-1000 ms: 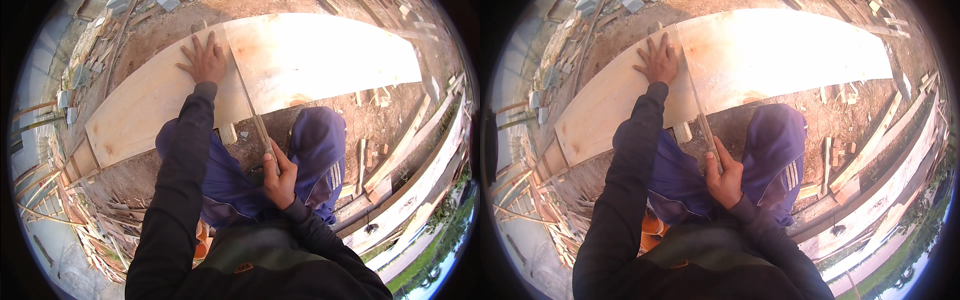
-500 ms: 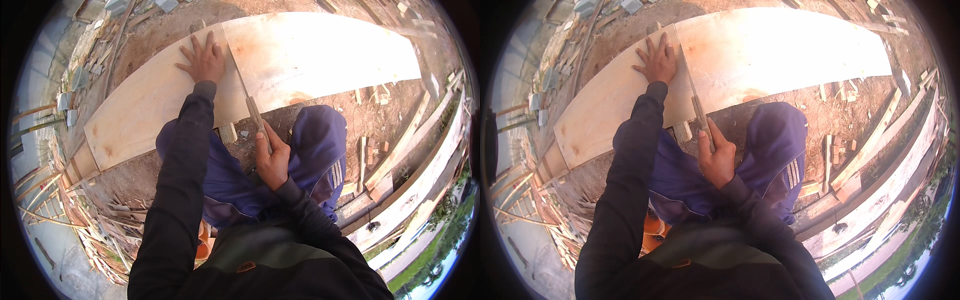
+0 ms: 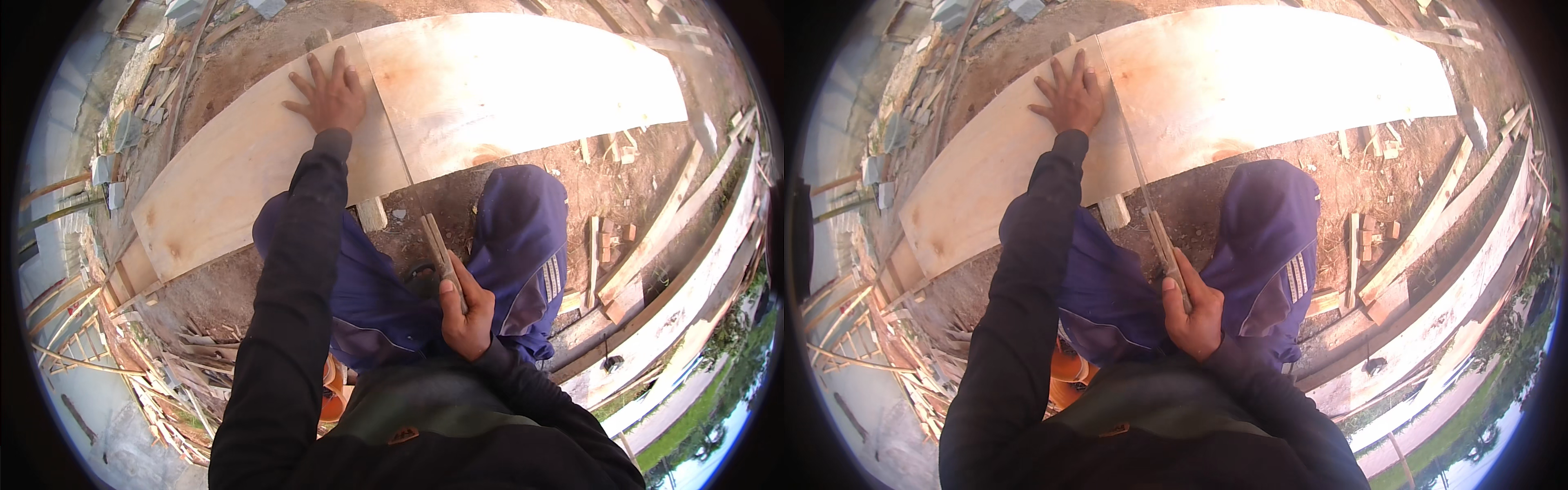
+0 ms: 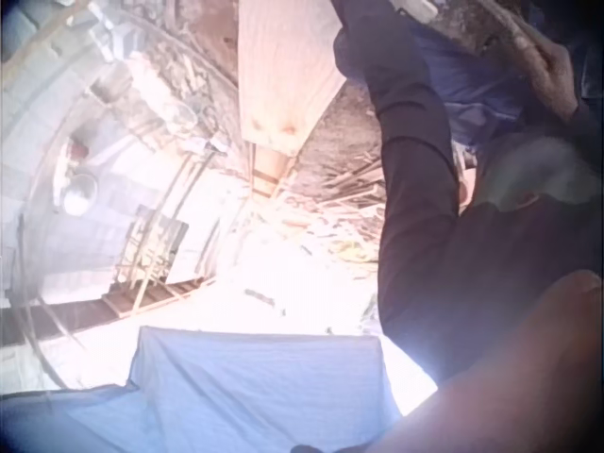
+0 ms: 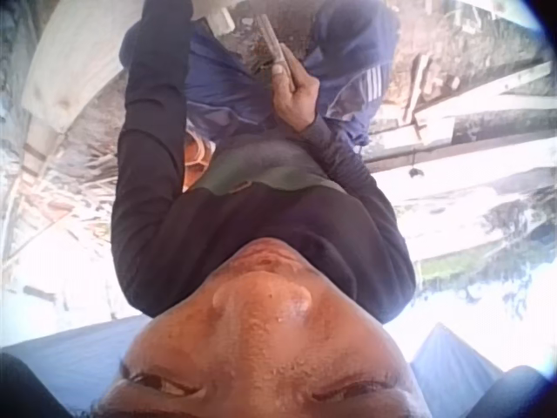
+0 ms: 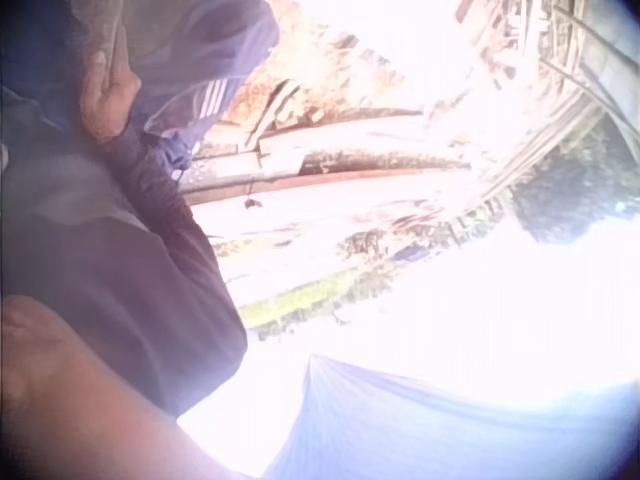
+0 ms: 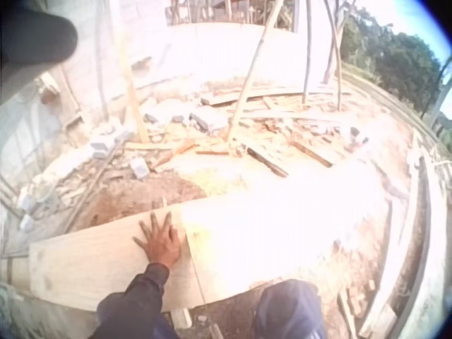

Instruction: The person marks a line on a wooden plank using a pencil and a metal ruler, then uses a hand saw to cut along the marked line. After cutting, the person lifts the plank and places it onto a wooden frame structure.

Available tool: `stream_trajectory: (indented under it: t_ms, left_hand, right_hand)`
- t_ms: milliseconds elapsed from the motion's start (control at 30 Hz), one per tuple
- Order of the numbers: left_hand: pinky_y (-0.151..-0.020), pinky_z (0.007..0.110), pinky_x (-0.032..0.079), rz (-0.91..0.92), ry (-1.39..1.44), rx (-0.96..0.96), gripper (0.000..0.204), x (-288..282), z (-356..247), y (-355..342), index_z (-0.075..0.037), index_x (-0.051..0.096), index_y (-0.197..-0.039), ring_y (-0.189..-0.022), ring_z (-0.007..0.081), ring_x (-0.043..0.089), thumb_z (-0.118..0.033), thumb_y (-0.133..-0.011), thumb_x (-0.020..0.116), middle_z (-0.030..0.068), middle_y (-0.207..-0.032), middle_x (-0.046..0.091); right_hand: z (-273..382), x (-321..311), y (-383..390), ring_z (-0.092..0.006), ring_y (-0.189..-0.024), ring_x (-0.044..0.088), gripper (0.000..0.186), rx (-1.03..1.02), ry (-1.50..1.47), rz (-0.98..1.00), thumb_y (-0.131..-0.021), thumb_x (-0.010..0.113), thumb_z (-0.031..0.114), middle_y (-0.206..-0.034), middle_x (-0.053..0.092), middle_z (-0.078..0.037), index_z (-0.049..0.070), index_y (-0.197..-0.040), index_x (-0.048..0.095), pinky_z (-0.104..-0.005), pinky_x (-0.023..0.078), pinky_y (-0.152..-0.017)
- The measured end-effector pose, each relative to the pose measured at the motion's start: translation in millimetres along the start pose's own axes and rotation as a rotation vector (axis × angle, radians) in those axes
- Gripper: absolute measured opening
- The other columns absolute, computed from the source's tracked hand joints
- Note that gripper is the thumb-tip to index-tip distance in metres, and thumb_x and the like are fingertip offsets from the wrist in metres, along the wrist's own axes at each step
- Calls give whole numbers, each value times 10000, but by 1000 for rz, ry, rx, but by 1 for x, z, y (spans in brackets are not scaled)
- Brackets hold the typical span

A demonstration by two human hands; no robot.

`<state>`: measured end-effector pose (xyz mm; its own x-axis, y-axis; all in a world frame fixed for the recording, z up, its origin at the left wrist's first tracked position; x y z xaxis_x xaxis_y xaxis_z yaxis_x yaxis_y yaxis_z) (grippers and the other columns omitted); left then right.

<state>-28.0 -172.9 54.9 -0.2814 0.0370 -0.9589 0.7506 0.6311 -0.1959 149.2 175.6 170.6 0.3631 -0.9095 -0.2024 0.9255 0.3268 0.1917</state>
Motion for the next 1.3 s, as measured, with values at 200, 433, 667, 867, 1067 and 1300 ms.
stream_trajectory:
  t_ms: [200, 433, 667, 867, 1067, 1300]
  left_hand:
    - [-1088, 857, 102, -48, -27, 25, 507, -3, -8, -7, -394, 433, -1544, -1524, 545, 134, -489, -1049, 380, 106, -1689, 259]
    - [-1092, 856, 94, -16, -19, 10, 515, 3, 1, -5, -400, 415, -1554, -1528, 541, 131, -495, -1050, 368, 104, -1693, 249]
    - [-1086, 863, 88, -29, -8, 9, 501, 0, -5, -5, -412, 443, -1532, -1525, 537, 149, -477, -1038, 394, 101, -1688, 266]
    - [-1087, 862, 87, -37, 18, 4, 500, -2, -2, -3, -409, 447, -1531, -1526, 534, 146, -480, -1038, 398, 101, -1685, 274]
    - [-1089, 860, 76, -33, 29, -6, 512, -1, 3, -3, -406, 434, -1542, -1532, 531, 129, -492, -1039, 388, 95, -1691, 262]
    - [-1088, 861, 75, -36, 21, 15, 532, 4, -2, -5, -404, 427, -1548, -1531, 536, 122, -507, -1028, 394, 93, -1696, 251]
  right_hand:
    - [1, 8, 3, -203, -750, 730, 483, 142, -33, 131, -977, 607, 78, -913, 740, -218, -83, -1425, 523, -318, 544, -696]
    - [-1, -22, 9, -155, -707, 677, 495, 146, -25, 70, -1002, 611, 126, -813, 707, -131, -78, -1441, 506, -310, 536, -680]
    - [-4, -9, 13, -58, -673, 507, 480, 274, -270, 126, -1064, 528, 154, -816, 591, -3, -54, -1492, 468, -228, 425, -614]
    - [5, -9, 15, -63, -677, 516, 460, 305, -263, 66, -1049, 549, 119, -808, 599, -20, -47, -1475, 493, -241, 455, -627]
    - [8, 7, 23, -125, -789, 643, 459, 304, -28, 103, -1023, 573, 104, -968, 726, -182, -38, -1456, 514, -302, 538, -752]
    - [-3, 10, -18, -260, -954, 745, 430, 74, 26, -16, -1017, 564, 101, -1104, 735, -271, -56, -1417, 541, -340, 553, -839]
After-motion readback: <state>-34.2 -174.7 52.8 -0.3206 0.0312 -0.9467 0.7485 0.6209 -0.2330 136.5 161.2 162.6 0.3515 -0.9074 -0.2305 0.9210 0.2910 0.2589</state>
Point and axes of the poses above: each hand's wrist, its own y-axis away from the middle knuckle, its own x-axis out of the palm, z = x × y, the point moved 8 cm from there along -y, towards the middle knuckle
